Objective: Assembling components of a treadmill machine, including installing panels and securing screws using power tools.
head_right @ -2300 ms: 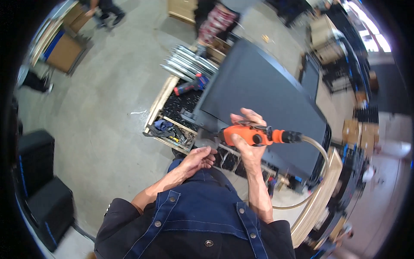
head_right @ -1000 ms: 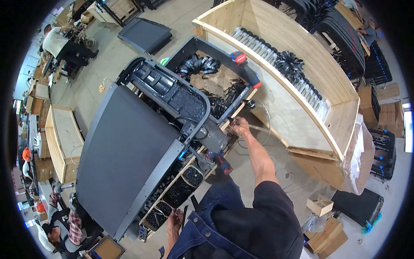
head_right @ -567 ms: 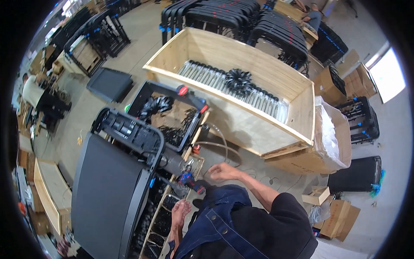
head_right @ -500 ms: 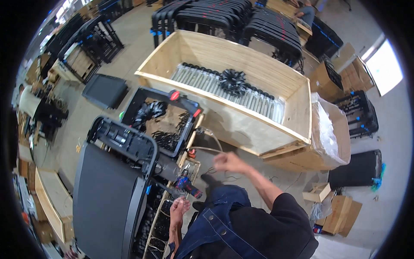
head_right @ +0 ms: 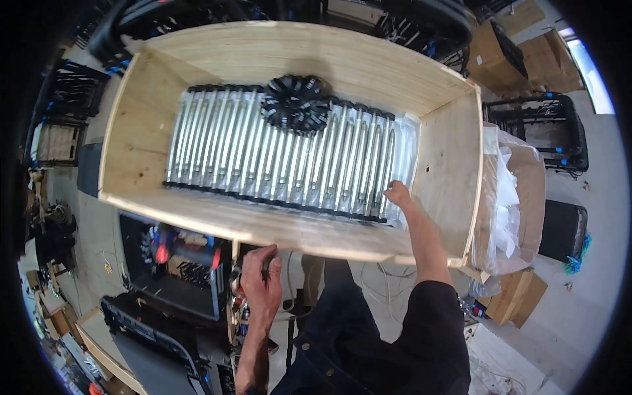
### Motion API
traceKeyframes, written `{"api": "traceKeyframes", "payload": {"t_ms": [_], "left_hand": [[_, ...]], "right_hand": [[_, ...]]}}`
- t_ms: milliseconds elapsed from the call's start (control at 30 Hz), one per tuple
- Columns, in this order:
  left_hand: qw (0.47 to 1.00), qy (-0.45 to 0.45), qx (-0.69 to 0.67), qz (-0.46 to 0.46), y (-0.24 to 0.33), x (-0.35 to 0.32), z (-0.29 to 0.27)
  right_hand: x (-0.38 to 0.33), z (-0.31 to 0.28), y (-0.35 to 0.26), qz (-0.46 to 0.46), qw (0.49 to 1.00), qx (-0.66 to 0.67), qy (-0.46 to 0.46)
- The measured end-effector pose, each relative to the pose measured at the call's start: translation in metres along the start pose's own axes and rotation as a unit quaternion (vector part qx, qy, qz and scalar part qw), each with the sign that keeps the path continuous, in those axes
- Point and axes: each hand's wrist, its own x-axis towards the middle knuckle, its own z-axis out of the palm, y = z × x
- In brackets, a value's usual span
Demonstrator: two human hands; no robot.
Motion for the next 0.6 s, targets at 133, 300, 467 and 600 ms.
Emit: {"api": "traceKeyframes", "payload": {"t_ms": [133, 300, 467, 600], "left_hand": [[0.979, -0.002, 0.186, 0.08, -0.019, 0.077, 0.05], [0.966, 0.025, 0.254, 0.029, -0.035, 0.103, 0.093], [0.951, 0.053, 0.303, 0.023, -0.031, 0.113, 0.082], [0.949, 0.097, 0.299, 0.014, -0.026, 0.103, 0.073]], "right_hand": [[0.067, 0.074, 0.063, 0.041, 0.997, -0.065, 0.009], [0.109, 0.151, 0.13, 0.222, 0.952, 0.203, -0.053], [0.113, 0.167, 0.129, 0.165, 0.957, 0.234, 0.047], [0.047, 0.1, 0.006, 0.183, 0.833, 0.502, -0.141]]}}
